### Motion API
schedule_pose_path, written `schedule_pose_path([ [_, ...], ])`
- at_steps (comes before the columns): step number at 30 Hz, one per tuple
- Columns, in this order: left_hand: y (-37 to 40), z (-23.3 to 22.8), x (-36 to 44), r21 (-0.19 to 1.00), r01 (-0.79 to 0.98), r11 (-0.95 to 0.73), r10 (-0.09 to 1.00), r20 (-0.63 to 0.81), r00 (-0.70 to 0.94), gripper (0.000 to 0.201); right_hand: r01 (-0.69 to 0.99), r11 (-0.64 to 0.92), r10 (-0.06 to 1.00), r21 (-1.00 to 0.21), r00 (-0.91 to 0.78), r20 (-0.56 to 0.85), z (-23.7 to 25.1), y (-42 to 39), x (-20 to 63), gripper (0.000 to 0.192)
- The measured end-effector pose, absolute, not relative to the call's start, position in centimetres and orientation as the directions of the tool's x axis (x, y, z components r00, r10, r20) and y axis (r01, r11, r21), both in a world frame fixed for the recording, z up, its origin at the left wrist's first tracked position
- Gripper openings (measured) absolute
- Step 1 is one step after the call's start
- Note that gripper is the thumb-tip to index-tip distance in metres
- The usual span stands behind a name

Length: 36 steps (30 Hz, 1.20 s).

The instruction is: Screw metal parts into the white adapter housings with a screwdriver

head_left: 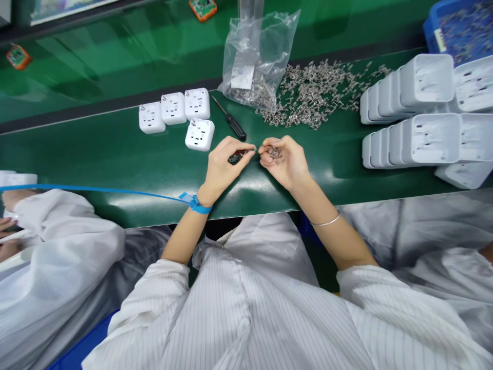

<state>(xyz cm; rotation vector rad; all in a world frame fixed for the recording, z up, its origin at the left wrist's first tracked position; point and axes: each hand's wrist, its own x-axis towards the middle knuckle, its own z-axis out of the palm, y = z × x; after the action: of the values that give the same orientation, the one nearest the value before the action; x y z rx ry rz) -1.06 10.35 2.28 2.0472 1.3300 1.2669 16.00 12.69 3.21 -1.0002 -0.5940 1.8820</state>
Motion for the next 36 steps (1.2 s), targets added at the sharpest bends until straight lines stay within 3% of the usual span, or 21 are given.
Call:
schedule_pose_path([
  [6, 10.6, 2.2, -1.3, 0.812, 0.405, -0.420, 0.904, 0.413, 0.108, 0.018, -0.421, -0.427, 0.902, -0.800, -0.267, -0.340, 2.3, 13.2, 16.4, 0.042],
  [12, 10.4, 1.9, -0.7, 0.852, 0.404, -0.334, 0.942, 0.295, 0.159, 0.017, -0.431, -0.295, 0.955, -0.853, -0.111, -0.274, 1.5, 14.0, 18.0, 0.039],
  [15, 10.3, 1.6, 0.1, 0.791, 0.503, -0.348, 0.937, 0.288, 0.196, 0.025, -0.420, -0.257, 0.966, -0.871, -0.079, -0.247, 1.4, 14.1, 18.4, 0.035],
  [19, 10.3, 0.7, 1.2, 0.634, 0.669, -0.388, 0.920, 0.314, 0.236, 0.013, -0.359, -0.267, 0.964, -0.895, -0.097, -0.248, 1.4, 14.0, 18.3, 0.034],
  [23, 10.6, -0.3, 1.6, 0.543, 0.741, -0.394, 0.919, 0.259, 0.298, 0.017, -0.339, -0.272, 0.962, -0.901, -0.078, -0.261, 1.6, 13.9, 18.2, 0.037],
  [27, 10.7, 0.0, 1.3, 0.614, 0.654, -0.441, 0.897, 0.300, 0.324, 0.017, -0.351, -0.287, 0.956, -0.891, -0.053, -0.287, 1.7, 13.9, 18.1, 0.039],
  [31, 10.3, 1.1, 0.9, 0.723, 0.529, -0.445, 0.885, 0.444, 0.137, 0.031, -0.357, -0.298, 0.954, -0.885, -0.094, -0.284, 1.9, 13.8, 17.7, 0.037],
  [33, 10.2, 1.4, 1.1, 0.748, 0.503, -0.434, 0.883, 0.465, 0.071, 0.035, -0.388, -0.338, 0.941, -0.858, -0.160, -0.299, 2.1, 13.6, 17.3, 0.037],
  [36, 10.3, 1.4, 1.5, 0.741, 0.507, -0.439, 0.888, 0.444, 0.120, 0.043, -0.413, -0.457, 0.883, -0.788, -0.317, -0.346, 2.3, 13.2, 16.5, 0.041],
])
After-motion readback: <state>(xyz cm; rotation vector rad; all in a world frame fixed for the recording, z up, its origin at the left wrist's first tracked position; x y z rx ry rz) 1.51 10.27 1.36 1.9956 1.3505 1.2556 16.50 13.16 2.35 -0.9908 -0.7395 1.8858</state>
